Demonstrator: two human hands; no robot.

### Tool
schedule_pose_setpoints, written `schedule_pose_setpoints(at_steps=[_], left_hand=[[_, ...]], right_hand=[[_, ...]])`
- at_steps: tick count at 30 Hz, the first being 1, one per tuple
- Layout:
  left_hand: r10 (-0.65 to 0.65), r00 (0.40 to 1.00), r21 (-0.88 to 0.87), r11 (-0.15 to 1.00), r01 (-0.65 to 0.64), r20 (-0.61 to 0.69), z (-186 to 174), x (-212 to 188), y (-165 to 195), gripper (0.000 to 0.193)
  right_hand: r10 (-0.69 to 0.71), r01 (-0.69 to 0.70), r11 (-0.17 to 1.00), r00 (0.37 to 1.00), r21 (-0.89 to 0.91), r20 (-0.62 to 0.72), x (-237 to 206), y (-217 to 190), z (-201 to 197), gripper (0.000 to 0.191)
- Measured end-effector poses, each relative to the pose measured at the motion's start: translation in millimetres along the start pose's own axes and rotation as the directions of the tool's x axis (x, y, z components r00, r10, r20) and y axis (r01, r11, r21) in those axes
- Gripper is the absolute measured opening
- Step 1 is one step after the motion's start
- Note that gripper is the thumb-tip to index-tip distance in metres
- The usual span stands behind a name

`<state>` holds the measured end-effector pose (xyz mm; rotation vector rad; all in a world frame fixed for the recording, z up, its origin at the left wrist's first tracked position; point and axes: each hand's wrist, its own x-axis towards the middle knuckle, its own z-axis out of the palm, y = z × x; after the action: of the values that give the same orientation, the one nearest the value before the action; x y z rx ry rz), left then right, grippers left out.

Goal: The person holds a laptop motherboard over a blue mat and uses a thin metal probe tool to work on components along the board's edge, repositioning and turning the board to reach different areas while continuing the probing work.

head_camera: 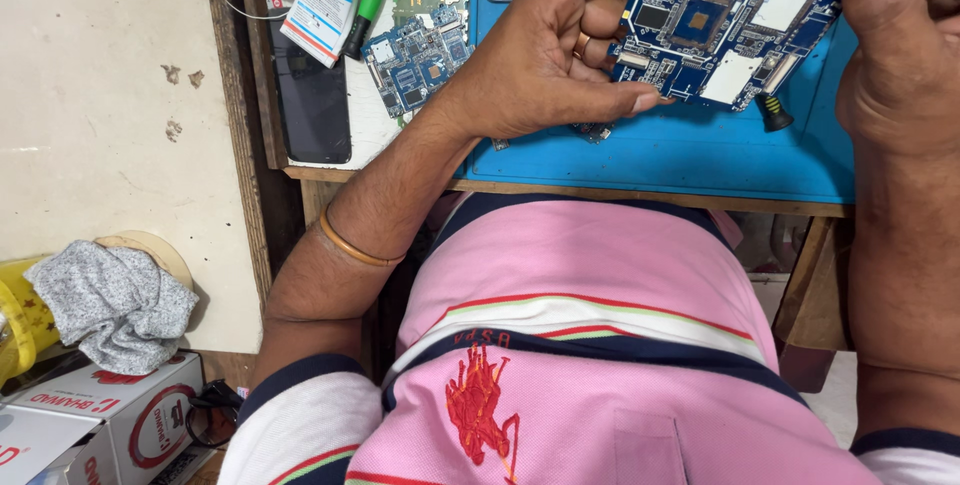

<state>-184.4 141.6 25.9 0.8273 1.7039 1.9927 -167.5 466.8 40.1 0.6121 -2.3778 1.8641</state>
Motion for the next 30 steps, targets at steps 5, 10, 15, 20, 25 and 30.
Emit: schedule_pose_setpoints(at_steps=[5, 10, 15, 20, 25, 30], left_hand=[[0.16, 0.985, -0.138, 0.979, -0.151, 0.058, 2.3, 0.0, 2.2, 0.092], [-0.185, 0.983, -0.299, 0.937, 0.181, 0.015, 0.5, 0.2, 4.2, 0.109], [0.199, 0.978, -0.088, 0.977, -0.193, 0.06, 2.7, -3.5, -6.7, 0.108], [0.101, 0.995, 0.024, 0.995, -0.101, -0.017, 4.0, -5.9, -16.3, 0.106], [0.202, 0.979, -0.029, 0.979, -0.202, 0.025, 3.7, -4.7, -16.2, 0.099], [0.211, 0.976, 0.087, 0.974, -0.207, -0.045, 2.8, -1.1, -11.4, 0.098]], right_hand=[[-0.031, 0.032, 0.997, 0.999, -0.075, 0.006, -0.2, -1.4, 0.9, 0.018], [-0.075, 0.076, 0.984, 0.997, -0.163, 0.013, -1.6, -3.9, -0.2, 0.021], [-0.116, 0.118, 0.957, 0.993, -0.267, 0.022, -4.8, -5.8, 0.5, 0.024], [-0.163, 0.166, 0.913, 0.986, -0.372, 0.038, -6.8, -6.0, 2.3, 0.027], [-0.204, 0.202, 0.869, 0.978, -0.451, 0.045, -9.0, -6.1, 2.8, 0.03], [-0.143, 0.124, 0.833, 0.99, -0.539, 0.006, -7.1, -3.6, -2.0, 0.029]])
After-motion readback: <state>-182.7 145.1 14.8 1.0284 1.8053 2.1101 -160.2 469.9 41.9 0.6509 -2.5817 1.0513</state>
